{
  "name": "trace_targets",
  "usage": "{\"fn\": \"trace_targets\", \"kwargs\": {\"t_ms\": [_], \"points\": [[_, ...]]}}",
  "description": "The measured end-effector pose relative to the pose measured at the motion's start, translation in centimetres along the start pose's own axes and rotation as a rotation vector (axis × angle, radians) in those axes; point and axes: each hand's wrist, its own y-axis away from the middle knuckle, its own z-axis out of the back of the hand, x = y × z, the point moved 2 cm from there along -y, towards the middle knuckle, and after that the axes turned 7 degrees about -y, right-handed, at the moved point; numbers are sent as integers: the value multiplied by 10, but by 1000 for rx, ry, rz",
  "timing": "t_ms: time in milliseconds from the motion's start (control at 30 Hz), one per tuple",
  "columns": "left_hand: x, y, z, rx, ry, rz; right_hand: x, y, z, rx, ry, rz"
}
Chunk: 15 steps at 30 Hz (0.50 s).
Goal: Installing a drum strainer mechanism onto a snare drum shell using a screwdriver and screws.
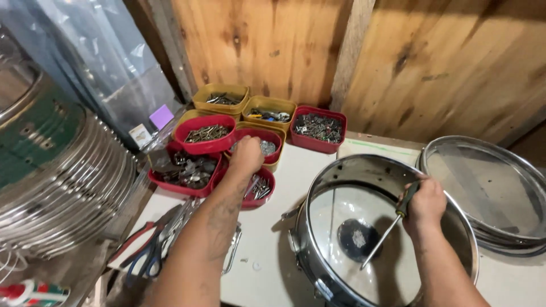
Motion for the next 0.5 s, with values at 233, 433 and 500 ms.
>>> {"fn": "trace_targets", "kwargs": {"t_ms": [233, 433, 500], "points": [[38, -98, -75, 250, 13, 275, -1, 4, 0, -46, 45, 116], [3, -58, -14, 260, -48, 313, 16, 20, -9, 14, 13, -83], [-9, -45, 8, 305, -140, 217, 15, 19, -9, 25, 42, -75]]}}
